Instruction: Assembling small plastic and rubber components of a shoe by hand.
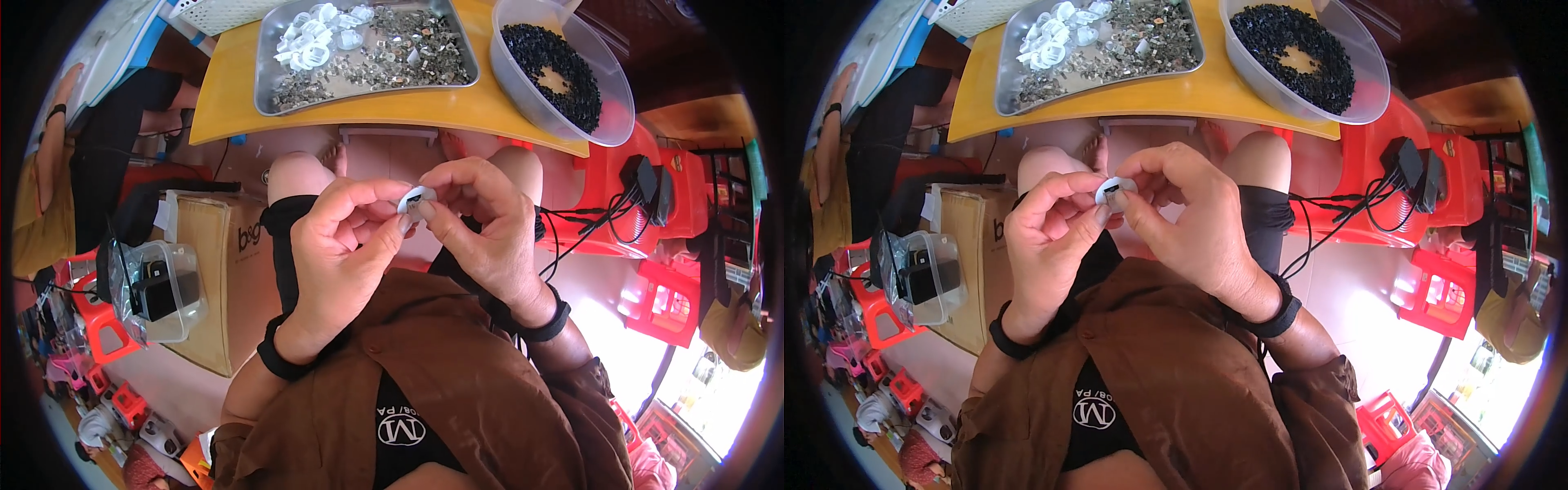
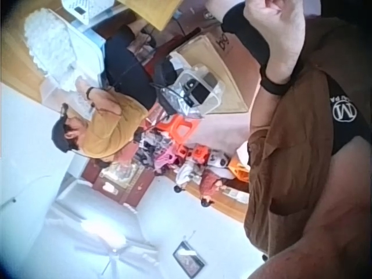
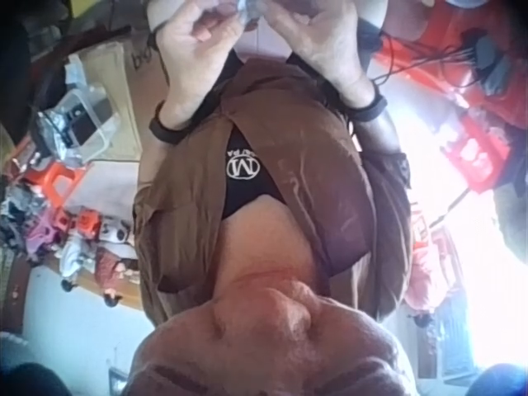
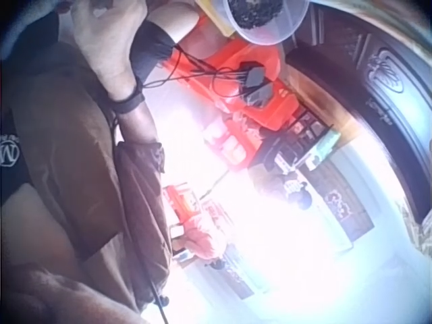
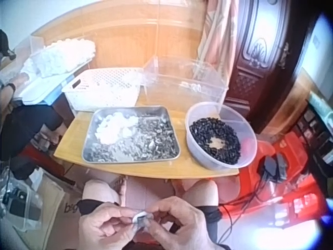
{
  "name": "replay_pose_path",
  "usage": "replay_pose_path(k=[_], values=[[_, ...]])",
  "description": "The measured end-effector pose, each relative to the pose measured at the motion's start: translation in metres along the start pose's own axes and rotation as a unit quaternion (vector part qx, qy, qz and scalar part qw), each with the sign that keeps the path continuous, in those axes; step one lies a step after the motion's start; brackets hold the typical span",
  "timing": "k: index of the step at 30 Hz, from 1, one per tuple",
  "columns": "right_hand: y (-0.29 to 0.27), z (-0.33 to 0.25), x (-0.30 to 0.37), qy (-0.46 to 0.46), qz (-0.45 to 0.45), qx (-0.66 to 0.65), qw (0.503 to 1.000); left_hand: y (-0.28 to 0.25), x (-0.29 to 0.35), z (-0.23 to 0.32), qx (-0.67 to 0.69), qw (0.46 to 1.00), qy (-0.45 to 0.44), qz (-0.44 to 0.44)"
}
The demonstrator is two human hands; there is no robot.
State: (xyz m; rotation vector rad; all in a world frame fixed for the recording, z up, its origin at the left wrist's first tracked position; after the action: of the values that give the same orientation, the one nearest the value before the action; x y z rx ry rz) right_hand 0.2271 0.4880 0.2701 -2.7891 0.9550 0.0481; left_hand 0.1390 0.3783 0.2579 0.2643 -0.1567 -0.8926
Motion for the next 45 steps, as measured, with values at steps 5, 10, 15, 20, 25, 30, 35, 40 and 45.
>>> replay_pose_path(k=[5,10,15,20,25,30,35,40,45], values=[[0.003,-0.011,-0.008,-0.038,-0.002,0.036,0.999,-0.003,-0.001,0.012,-0.041,0.997,0.070,-0.013],[0.022,-0.026,-0.024,-0.076,-0.089,0.103,0.988,-0.023,-0.002,-0.007,0.108,0.993,-0.041,0.012],[0.043,-0.033,-0.031,-0.068,-0.152,0.144,0.975,-0.044,-0.001,-0.011,0.143,0.986,-0.072,0.039],[0.052,-0.024,-0.028,-0.047,-0.140,0.074,0.986,-0.048,-0.002,-0.001,0.080,0.995,-0.011,0.062],[0.052,-0.015,-0.027,0.023,-0.104,0.029,0.994,-0.051,-0.006,0.006,0.044,0.994,0.054,0.089],[0.046,-0.031,-0.027,-0.117,-0.055,0.089,0.988,-0.040,0.001,0.040,-0.223,0.945,0.211,0.112],[0.046,-0.036,-0.024,-0.130,-0.077,0.126,0.981,-0.034,0.003,0.044,-0.286,0.929,0.221,0.085],[0.050,-0.047,-0.026,-0.184,-0.076,0.148,0.969,-0.049,0.000,0.024,-0.106,0.987,0.096,0.068],[0.045,-0.049,-0.033,-0.131,-0.092,0.125,0.979,-0.049,0.000,0.013,0.049,0.998,-0.020,0.026]])
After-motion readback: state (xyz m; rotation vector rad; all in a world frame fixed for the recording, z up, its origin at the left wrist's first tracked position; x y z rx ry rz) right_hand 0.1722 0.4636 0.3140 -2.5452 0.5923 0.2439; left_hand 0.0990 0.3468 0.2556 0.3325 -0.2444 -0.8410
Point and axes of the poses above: each hand's wrist, its own x-axis away from the middle knuckle, its own y-axis out of the palm, z = x × y, the point moved 9 cm from there along -x, towards the middle knuckle, and after that the axes turned 3 degrees about x, right-handed, at the moved point
